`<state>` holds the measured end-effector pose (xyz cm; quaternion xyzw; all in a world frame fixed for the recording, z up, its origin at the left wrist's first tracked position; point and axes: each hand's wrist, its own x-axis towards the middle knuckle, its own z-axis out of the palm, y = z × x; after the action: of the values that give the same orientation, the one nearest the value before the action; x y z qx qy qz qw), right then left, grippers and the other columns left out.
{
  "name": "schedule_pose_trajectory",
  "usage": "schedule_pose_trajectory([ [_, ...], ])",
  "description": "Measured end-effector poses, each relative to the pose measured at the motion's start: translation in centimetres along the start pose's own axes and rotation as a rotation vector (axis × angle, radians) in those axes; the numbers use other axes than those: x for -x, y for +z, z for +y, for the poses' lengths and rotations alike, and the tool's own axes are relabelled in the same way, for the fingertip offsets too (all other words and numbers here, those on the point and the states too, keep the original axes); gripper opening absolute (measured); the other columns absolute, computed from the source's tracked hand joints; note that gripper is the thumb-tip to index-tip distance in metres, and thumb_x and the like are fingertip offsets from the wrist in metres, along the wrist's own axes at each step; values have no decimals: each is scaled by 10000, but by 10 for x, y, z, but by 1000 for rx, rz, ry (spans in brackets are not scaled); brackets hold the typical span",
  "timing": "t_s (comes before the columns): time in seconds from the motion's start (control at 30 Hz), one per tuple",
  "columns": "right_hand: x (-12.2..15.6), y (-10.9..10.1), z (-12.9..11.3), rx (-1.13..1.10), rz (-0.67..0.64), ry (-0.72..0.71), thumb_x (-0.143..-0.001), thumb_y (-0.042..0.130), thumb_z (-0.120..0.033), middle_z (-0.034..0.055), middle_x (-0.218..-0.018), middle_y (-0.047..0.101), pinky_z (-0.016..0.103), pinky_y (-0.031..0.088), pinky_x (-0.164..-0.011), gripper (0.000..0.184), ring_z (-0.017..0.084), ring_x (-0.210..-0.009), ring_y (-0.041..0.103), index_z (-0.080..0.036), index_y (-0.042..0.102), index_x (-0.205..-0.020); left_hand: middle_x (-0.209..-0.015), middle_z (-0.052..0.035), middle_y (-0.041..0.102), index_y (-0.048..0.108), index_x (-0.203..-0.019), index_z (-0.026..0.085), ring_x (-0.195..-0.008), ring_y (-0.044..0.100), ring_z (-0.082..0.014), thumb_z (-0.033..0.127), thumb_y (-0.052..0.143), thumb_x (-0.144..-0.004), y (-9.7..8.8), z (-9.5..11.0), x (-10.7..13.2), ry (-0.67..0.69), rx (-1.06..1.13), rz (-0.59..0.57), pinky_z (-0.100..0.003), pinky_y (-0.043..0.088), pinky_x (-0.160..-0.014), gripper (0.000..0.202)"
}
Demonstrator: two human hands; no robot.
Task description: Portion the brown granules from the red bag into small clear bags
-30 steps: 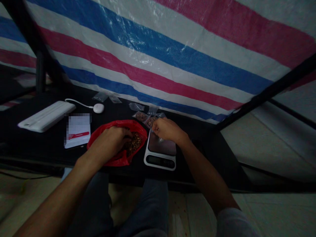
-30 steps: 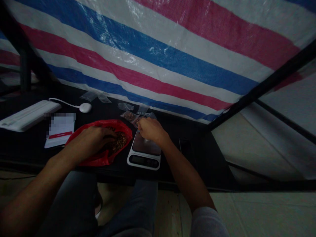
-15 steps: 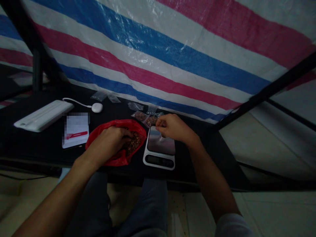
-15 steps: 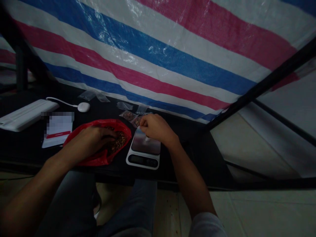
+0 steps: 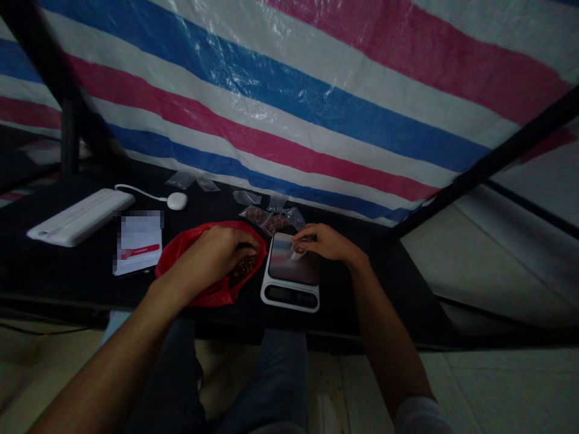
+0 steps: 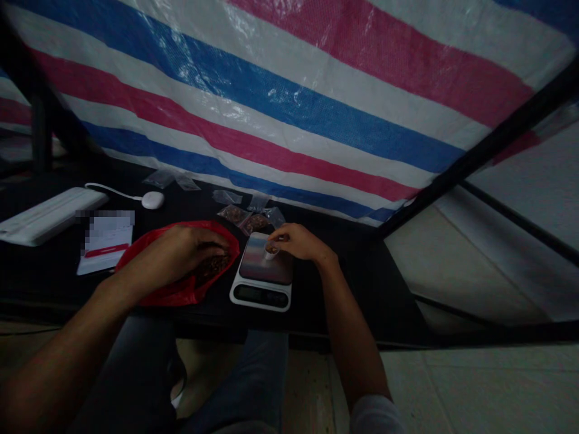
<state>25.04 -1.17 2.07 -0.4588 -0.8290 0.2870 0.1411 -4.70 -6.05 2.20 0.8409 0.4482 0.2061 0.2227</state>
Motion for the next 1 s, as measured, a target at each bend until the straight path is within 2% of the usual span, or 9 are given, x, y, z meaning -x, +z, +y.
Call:
schedule_pose_trajectory([
  [0.07,-2,5,6,-37,-21,-13,-864,695,-264,69,-944,758,291,482,-738,167,193,-837,670,-188,832,-920,-1039,3,816,809,-1049,263,-949,753,-192,221,593,-955,-2,11,-11,49,2,9,-256,522,-891,239],
  [0.17,0,8,11,-86,50,-10,-860,696,-294,74,-957,767,304,487,-769,168,205,-868,681,-184,819,-896,-1049,-10,815,809,-1047,248,-978,749,-197,212,622,-951,-2,29,-32,164,0,33,-253,513,-885,213],
  [0.3,4,9,16,-195,95,17,-854,675,-306,53,-888,778,295,484,-730,191,188,-796,673,-167,788,-918,-1011,-23,815,813,-1029,251,-973,751,-199,172,628,-943,8,49,-59,307,-20,-38,-259,507,-834,219],
  [0.47,8,11,27,-241,260,36,-817,689,-307,25,-799,731,265,447,-641,187,147,-687,605,-156,756,-904,-958,-62,797,820,-937,228,-954,743,-227,108,608,-906,26,56,-77,334,-172,-110,-294,508,-811,245],
  [0.7,18,2,24,-339,326,23,-778,752,-335,7,-750,683,261,428,-621,197,131,-663,570,-159,733,-862,-914,-94,771,804,-904,203,-946,726,-250,99,583,-883,32,56,-83,365,-258,-170,-325,523,-825,245],
  [0.9,26,3,18,-457,222,-18,-760,794,-358,39,-832,733,274,486,-682,229,149,-725,633,-157,727,-845,-1004,-91,767,737,-1018,186,-946,725,-259,106,651,-843,32,57,-84,295,-209,-134,-323,515,-800,211],
  [1.0,25,6,16,-439,183,-16,-753,818,-364,19,-760,706,256,455,-631,244,134,-668,600,-152,744,-849,-976,-82,766,696,-1041,174,-909,729,-256,150,700,-847,29,59,-83,252,-159,-129,-308,493,-749,195],
])
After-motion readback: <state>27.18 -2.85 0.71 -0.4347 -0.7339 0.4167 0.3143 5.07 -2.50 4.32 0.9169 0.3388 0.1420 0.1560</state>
